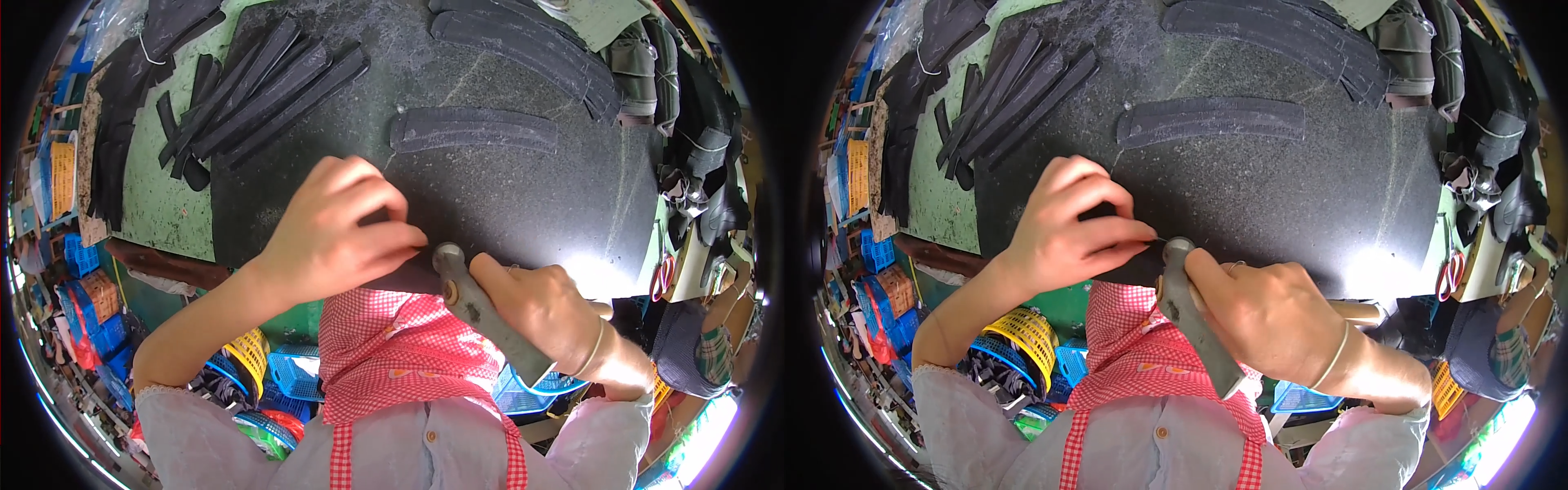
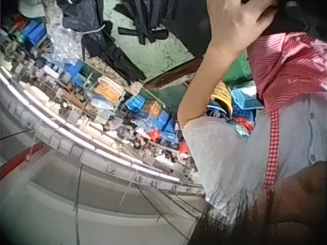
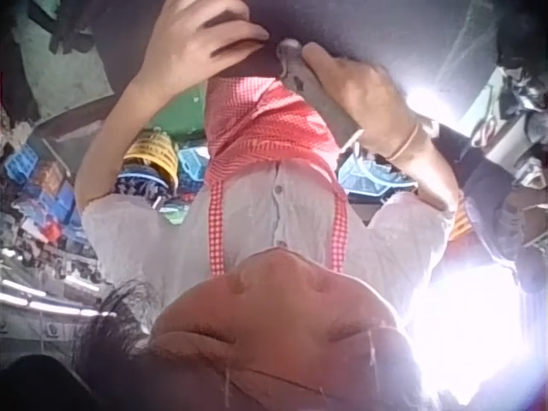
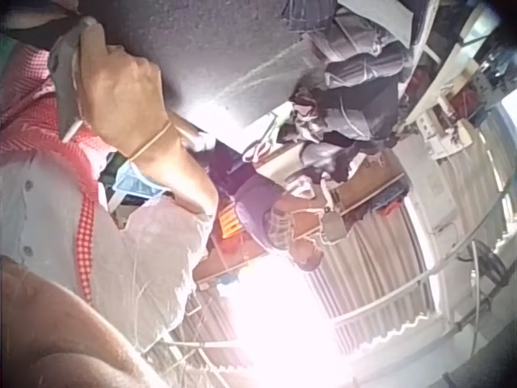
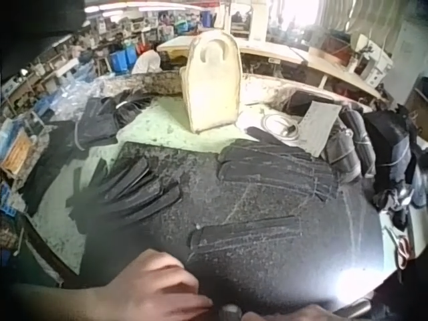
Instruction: Hammering the edges of leather strips on a workbench for shoe preparation.
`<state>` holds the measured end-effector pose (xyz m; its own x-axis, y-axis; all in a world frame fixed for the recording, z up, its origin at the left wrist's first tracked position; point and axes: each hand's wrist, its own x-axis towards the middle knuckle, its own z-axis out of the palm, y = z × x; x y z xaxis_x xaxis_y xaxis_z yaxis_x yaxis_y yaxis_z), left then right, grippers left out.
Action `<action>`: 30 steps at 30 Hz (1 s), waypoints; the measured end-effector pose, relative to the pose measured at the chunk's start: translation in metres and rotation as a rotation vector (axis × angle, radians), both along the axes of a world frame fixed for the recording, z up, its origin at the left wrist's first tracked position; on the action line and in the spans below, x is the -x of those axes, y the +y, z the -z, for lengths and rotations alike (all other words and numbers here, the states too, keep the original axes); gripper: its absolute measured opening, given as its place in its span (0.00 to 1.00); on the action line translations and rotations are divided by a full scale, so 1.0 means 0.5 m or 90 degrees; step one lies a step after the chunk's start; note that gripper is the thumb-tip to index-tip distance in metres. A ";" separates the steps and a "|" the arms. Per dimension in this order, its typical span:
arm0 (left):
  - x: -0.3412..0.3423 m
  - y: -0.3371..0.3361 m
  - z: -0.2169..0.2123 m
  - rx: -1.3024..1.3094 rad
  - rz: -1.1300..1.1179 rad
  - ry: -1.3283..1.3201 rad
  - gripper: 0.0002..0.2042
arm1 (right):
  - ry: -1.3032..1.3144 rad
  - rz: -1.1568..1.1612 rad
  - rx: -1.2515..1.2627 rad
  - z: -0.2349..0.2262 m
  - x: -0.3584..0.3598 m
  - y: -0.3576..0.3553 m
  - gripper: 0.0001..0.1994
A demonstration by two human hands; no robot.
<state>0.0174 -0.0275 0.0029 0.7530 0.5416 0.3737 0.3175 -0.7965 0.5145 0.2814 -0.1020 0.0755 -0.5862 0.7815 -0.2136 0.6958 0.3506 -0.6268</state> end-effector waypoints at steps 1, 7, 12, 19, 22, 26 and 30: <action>0.010 0.005 0.001 0.031 -0.013 0.010 0.16 | 0.027 0.018 0.032 -0.007 -0.003 0.013 0.07; 0.018 -0.003 -0.006 -0.018 -0.034 0.010 0.14 | 0.033 0.012 0.041 -0.001 0.019 0.020 0.09; 0.035 -0.008 -0.002 -0.119 -0.053 0.012 0.15 | -0.024 0.030 -0.030 -0.019 0.034 0.045 0.07; 0.065 -0.002 -0.001 -0.060 -0.069 -0.004 0.16 | 0.003 0.009 0.022 -0.022 0.054 0.063 0.08; 0.069 -0.002 -0.006 -0.036 -0.087 0.008 0.15 | 0.016 -0.023 0.056 0.003 0.065 0.052 0.11; 0.093 0.003 0.004 0.011 -0.104 -0.001 0.14 | 0.043 0.010 0.090 -0.012 0.076 0.078 0.08; 0.090 -0.009 -0.011 -0.034 -0.121 0.015 0.14 | 0.026 -0.018 0.020 0.004 0.097 0.067 0.08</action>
<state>-0.0277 -0.0321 0.0084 0.6476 0.6550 0.3893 0.4769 -0.7469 0.4633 0.2328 -0.0687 0.0733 -0.6161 0.7583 -0.2129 0.6600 0.3495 -0.6650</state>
